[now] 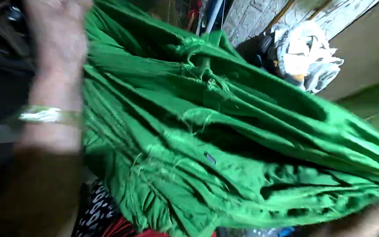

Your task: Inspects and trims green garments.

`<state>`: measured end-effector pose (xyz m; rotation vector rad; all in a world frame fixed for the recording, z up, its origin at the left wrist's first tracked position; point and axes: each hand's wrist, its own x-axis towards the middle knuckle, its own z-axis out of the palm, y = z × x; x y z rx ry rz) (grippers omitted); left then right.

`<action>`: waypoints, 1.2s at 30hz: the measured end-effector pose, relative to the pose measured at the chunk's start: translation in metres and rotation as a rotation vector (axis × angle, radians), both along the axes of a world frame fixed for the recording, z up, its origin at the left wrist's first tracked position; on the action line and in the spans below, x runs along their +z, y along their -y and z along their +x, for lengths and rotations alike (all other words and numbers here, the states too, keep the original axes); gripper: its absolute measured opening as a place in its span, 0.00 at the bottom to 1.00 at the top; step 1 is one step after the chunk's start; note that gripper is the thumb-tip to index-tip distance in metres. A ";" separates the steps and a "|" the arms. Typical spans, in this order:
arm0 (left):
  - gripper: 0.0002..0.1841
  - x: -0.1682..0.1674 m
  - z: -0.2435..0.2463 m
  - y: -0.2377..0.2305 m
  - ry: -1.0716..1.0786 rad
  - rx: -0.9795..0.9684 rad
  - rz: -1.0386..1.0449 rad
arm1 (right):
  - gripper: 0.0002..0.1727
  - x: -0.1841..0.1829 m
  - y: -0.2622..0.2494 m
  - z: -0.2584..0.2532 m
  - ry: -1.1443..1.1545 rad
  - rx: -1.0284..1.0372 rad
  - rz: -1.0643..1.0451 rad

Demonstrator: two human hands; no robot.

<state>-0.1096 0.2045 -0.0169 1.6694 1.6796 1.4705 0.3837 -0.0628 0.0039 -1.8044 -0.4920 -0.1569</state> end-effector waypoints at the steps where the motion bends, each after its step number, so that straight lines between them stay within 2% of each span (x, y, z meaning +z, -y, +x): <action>1: 0.25 -0.018 0.010 -0.009 -0.036 -0.008 -0.070 | 0.22 -0.025 -0.003 0.006 0.065 0.022 -0.221; 3: 0.27 -0.064 0.030 -0.019 -0.078 -0.052 -0.276 | 0.27 -0.070 -0.007 0.009 0.115 0.171 -0.569; 4: 0.28 -0.087 0.035 -0.019 -0.066 -0.090 -0.375 | 0.27 -0.082 -0.007 0.007 0.065 0.217 -0.658; 6: 0.28 -0.113 0.031 -0.013 -0.006 -0.125 -0.468 | 0.24 -0.088 0.002 0.003 0.046 0.274 -0.698; 9: 0.28 -0.119 0.016 -0.001 0.031 -0.095 -0.456 | 0.22 -0.074 0.021 -0.005 0.162 0.347 -0.786; 12: 0.29 -0.123 0.012 0.006 0.053 -0.073 -0.403 | 0.25 -0.044 0.033 -0.017 0.321 0.292 -0.869; 15: 0.29 -0.123 0.009 0.017 0.120 -0.085 -0.367 | 0.26 -0.014 0.035 -0.045 0.522 0.282 -0.715; 17: 0.29 -0.127 0.006 0.026 0.241 -0.125 -0.325 | 0.24 -0.005 0.020 -0.059 0.699 0.409 -0.534; 19: 0.32 -0.140 -0.002 0.037 0.373 -0.148 -0.318 | 0.23 -0.001 -0.008 -0.086 0.728 0.651 -0.495; 21: 0.42 -0.156 -0.011 0.058 0.441 -0.166 -0.428 | 0.22 -0.005 -0.043 -0.112 0.705 0.899 -0.636; 22: 0.44 -0.164 -0.015 0.070 0.461 -0.186 -0.516 | 0.26 -0.012 -0.062 -0.121 0.727 0.985 -0.702; 24: 0.41 -0.177 -0.016 0.089 0.541 -0.188 -0.699 | 0.33 -0.030 -0.095 -0.131 0.846 1.028 -0.799; 25: 0.37 -0.179 -0.010 0.094 0.614 -0.147 -0.739 | 0.31 -0.039 -0.107 -0.131 0.886 1.015 -0.838; 27: 0.30 -0.170 0.011 0.096 0.713 -0.057 -0.634 | 0.18 -0.053 -0.122 -0.125 0.870 0.977 -0.849; 28: 0.30 -0.160 0.022 0.093 0.712 -0.050 -0.530 | 0.12 -0.056 -0.126 -0.121 0.835 0.953 -0.819; 29: 0.32 -0.147 0.031 0.087 0.696 -0.052 -0.441 | 0.10 -0.057 -0.128 -0.117 0.801 0.915 -0.779; 31: 0.36 -0.125 0.045 0.063 0.632 -0.084 -0.299 | 0.14 -0.055 -0.130 -0.110 0.770 0.807 -0.683; 34: 0.37 -0.119 0.059 0.008 0.490 -0.095 -0.110 | 0.18 -0.059 -0.130 -0.108 0.743 0.679 -0.597; 36: 0.34 -0.125 0.063 -0.008 0.435 -0.078 -0.167 | 0.15 -0.072 -0.130 -0.117 0.728 0.719 -0.692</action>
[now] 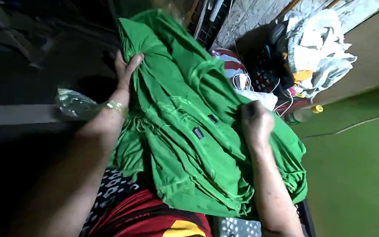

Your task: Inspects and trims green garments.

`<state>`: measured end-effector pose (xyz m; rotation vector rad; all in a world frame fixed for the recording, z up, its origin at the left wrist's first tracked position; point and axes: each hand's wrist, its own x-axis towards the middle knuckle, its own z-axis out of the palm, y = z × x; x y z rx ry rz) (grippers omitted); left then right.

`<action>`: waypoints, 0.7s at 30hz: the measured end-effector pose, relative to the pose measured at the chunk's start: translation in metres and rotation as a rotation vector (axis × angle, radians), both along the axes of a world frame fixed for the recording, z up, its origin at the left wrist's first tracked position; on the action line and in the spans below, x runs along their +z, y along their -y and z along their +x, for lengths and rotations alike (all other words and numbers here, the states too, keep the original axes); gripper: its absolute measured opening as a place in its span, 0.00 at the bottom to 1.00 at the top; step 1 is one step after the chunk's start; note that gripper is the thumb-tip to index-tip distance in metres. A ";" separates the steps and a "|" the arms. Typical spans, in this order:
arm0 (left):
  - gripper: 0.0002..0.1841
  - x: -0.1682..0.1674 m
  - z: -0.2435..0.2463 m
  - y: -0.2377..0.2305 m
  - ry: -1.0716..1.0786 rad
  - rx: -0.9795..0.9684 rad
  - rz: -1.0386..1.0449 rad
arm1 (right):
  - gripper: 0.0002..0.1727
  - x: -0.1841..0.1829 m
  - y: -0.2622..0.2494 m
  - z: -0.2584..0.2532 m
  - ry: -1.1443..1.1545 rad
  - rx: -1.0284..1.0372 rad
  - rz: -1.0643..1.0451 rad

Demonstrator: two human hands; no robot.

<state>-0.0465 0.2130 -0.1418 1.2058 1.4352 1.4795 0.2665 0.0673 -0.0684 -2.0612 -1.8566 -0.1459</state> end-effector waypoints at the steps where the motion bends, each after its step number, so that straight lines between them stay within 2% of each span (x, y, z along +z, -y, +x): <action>1: 0.33 -0.003 -0.001 0.004 0.017 -0.021 -0.061 | 0.13 -0.009 0.000 -0.006 0.016 0.018 -0.059; 3: 0.35 -0.028 -0.011 0.023 0.055 -0.053 -0.154 | 0.13 -0.017 0.000 -0.012 0.019 0.070 -0.106; 5: 0.37 -0.042 -0.023 0.044 0.104 -0.049 -0.226 | 0.15 -0.006 0.001 -0.009 -0.103 0.147 -0.093; 8: 0.40 -0.033 -0.037 0.061 0.015 -0.020 -0.292 | 0.15 0.014 0.001 -0.007 -0.320 0.267 -0.053; 11: 0.37 0.000 -0.044 0.072 -0.244 0.090 -0.021 | 0.11 0.028 -0.011 -0.018 -0.338 0.380 -0.081; 13: 0.23 0.030 -0.025 0.088 -0.375 0.079 0.237 | 0.10 0.035 -0.021 -0.029 -0.330 0.414 -0.154; 14: 0.18 0.042 -0.009 0.097 -0.404 -0.022 0.320 | 0.10 0.035 -0.028 -0.032 -0.335 0.423 -0.180; 16: 0.15 0.055 0.033 0.115 -0.496 -0.329 0.364 | 0.11 0.030 -0.043 -0.034 -0.359 0.421 -0.214; 18: 0.15 0.056 0.073 0.122 -0.643 -0.610 0.266 | 0.12 0.021 -0.053 -0.032 -0.422 0.387 -0.237; 19: 0.17 0.052 0.088 0.119 -0.711 -0.680 0.210 | 0.11 0.016 -0.055 -0.031 -0.465 0.363 -0.249; 21: 0.11 0.040 0.098 0.110 -0.693 -0.681 0.207 | 0.09 0.006 -0.055 -0.027 -0.551 0.326 -0.267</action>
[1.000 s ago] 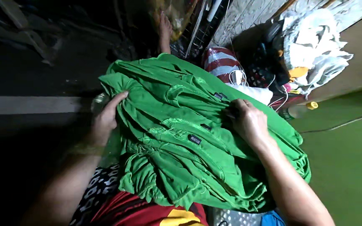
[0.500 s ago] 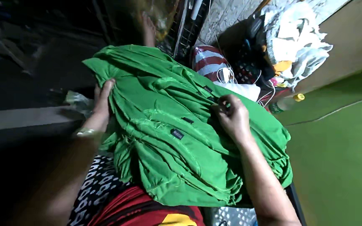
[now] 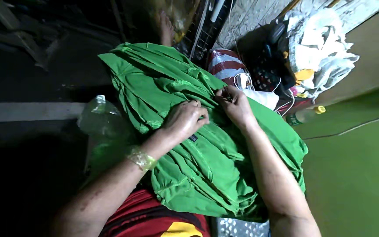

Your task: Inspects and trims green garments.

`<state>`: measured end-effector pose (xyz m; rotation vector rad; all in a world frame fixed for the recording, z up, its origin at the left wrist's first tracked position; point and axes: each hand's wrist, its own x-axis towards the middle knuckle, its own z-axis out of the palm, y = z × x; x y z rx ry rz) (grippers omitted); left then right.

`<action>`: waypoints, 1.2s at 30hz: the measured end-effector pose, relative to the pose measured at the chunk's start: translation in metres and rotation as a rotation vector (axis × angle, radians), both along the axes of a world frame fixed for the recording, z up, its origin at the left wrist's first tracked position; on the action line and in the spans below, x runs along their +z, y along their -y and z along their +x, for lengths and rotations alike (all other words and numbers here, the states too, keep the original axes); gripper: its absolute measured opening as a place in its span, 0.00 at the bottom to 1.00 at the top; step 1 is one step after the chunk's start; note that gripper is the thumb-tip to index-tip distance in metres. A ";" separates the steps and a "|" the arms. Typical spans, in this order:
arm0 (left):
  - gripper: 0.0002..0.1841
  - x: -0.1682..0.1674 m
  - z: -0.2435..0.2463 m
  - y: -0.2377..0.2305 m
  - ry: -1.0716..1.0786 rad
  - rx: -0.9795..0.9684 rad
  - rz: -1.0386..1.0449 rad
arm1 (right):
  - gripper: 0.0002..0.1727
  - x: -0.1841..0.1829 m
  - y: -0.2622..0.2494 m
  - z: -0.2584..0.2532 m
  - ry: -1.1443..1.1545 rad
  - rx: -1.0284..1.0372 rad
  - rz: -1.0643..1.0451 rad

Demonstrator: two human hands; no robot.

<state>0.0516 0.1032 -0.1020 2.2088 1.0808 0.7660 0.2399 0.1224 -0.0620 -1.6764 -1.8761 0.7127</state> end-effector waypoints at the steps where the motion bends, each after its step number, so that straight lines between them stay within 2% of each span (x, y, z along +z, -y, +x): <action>1: 0.08 -0.002 -0.003 -0.002 0.099 0.029 -0.026 | 0.08 -0.004 0.001 0.003 -0.043 -0.016 -0.012; 6: 0.03 0.015 -0.060 0.011 0.545 0.241 -0.333 | 0.05 -0.015 0.006 0.008 -0.240 -0.058 0.035; 10: 0.05 0.010 -0.092 0.019 0.702 0.295 -0.266 | 0.09 -0.016 0.024 0.002 -0.205 0.053 0.278; 12: 0.05 0.007 -0.092 0.021 0.674 0.337 -0.236 | 0.10 -0.012 0.037 -0.007 -0.183 0.176 0.340; 16: 0.07 0.000 -0.078 0.022 0.483 0.369 -0.184 | 0.07 -0.027 0.052 -0.029 -0.201 0.372 0.270; 20: 0.12 -0.004 -0.065 0.026 0.191 0.329 -0.029 | 0.06 -0.038 0.052 -0.035 -0.143 0.284 0.205; 23: 0.14 -0.003 -0.057 0.027 0.090 0.304 -0.005 | 0.06 -0.034 0.052 -0.036 -0.137 0.241 0.177; 26: 0.07 -0.005 -0.064 0.018 0.166 0.242 -0.056 | 0.06 -0.036 0.051 -0.036 -0.136 0.233 0.171; 29: 0.08 -0.004 -0.082 0.012 0.312 0.214 -0.333 | 0.06 -0.035 0.050 -0.035 -0.156 0.215 0.123; 31: 0.08 -0.006 -0.089 0.015 0.370 0.206 -0.413 | 0.07 -0.032 0.050 -0.035 -0.179 0.224 0.091; 34: 0.07 -0.007 -0.088 0.028 0.364 0.187 -0.327 | 0.12 -0.026 0.051 -0.032 -0.244 0.259 0.017; 36: 0.15 -0.012 -0.084 0.032 0.283 0.158 -0.154 | 0.15 -0.021 0.052 -0.031 -0.295 0.253 -0.044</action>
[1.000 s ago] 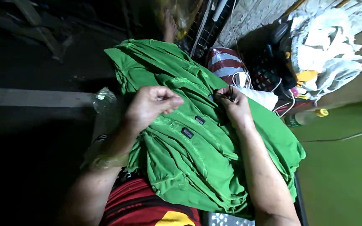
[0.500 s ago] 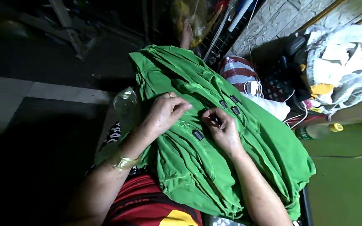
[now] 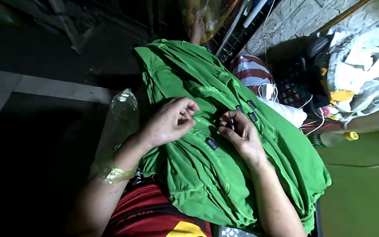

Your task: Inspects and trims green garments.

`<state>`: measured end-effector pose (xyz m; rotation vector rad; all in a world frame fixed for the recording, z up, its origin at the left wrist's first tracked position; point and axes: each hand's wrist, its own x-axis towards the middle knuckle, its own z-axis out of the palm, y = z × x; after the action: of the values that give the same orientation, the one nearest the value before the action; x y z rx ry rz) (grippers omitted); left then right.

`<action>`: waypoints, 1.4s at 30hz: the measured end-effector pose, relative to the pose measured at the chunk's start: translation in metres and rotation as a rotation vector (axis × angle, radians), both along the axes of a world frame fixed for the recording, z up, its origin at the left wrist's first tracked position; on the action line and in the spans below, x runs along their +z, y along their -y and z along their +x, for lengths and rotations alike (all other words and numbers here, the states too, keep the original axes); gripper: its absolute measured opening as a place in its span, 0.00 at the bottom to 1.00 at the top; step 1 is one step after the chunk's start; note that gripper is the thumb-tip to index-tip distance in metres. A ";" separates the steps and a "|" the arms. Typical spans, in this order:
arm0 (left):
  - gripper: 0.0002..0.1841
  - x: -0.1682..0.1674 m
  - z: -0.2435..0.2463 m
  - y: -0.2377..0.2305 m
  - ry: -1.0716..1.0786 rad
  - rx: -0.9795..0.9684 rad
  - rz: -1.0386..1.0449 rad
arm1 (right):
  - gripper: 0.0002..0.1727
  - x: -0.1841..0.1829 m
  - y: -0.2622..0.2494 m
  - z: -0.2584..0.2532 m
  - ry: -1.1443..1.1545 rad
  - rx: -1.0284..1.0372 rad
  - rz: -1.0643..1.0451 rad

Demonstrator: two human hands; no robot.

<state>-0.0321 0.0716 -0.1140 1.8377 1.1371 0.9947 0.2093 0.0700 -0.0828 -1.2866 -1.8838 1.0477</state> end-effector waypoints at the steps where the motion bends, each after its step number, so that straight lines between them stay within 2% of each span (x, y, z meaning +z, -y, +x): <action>1: 0.19 -0.003 0.004 -0.001 -0.047 0.010 0.082 | 0.15 0.001 0.000 0.001 -0.017 0.001 -0.019; 2: 0.19 -0.005 0.009 -0.002 -0.076 0.029 0.142 | 0.16 0.001 -0.001 0.002 -0.026 0.011 -0.029; 5: 0.06 -0.010 0.020 -0.003 -0.100 0.106 0.283 | 0.18 -0.001 -0.001 0.003 0.027 0.053 -0.009; 6: 0.04 -0.013 0.020 -0.004 -0.099 0.117 0.332 | 0.18 -0.003 -0.001 0.002 0.053 0.065 0.018; 11: 0.08 -0.022 0.010 -0.005 -0.107 0.097 0.484 | 0.15 -0.006 -0.001 0.000 0.201 0.103 0.214; 16: 0.06 -0.026 0.010 -0.001 -0.103 0.125 0.435 | 0.13 -0.010 -0.002 0.001 0.364 0.194 0.408; 21: 0.07 -0.030 0.013 0.001 -0.112 0.171 0.434 | 0.13 -0.013 0.003 -0.011 0.497 0.137 0.517; 27: 0.07 -0.031 0.012 0.003 -0.027 0.174 0.369 | 0.12 -0.021 0.004 -0.021 0.575 0.076 0.665; 33: 0.09 -0.030 0.011 0.005 -0.044 0.175 0.324 | 0.12 -0.025 0.003 -0.026 0.610 0.066 0.738; 36: 0.10 -0.027 0.009 0.007 0.045 0.171 0.205 | 0.13 -0.027 0.002 -0.025 0.549 0.052 0.670; 39: 0.10 -0.023 0.004 0.009 0.319 0.185 -0.011 | 0.14 -0.018 -0.002 -0.014 0.370 0.060 0.377; 42: 0.05 -0.022 -0.002 0.009 0.457 0.214 -0.083 | 0.14 -0.005 -0.007 -0.005 0.240 0.068 0.127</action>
<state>-0.0337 0.0625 -0.1356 1.3451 1.0813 1.3825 0.2045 0.0769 -0.0881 -1.3311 -2.1493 0.8216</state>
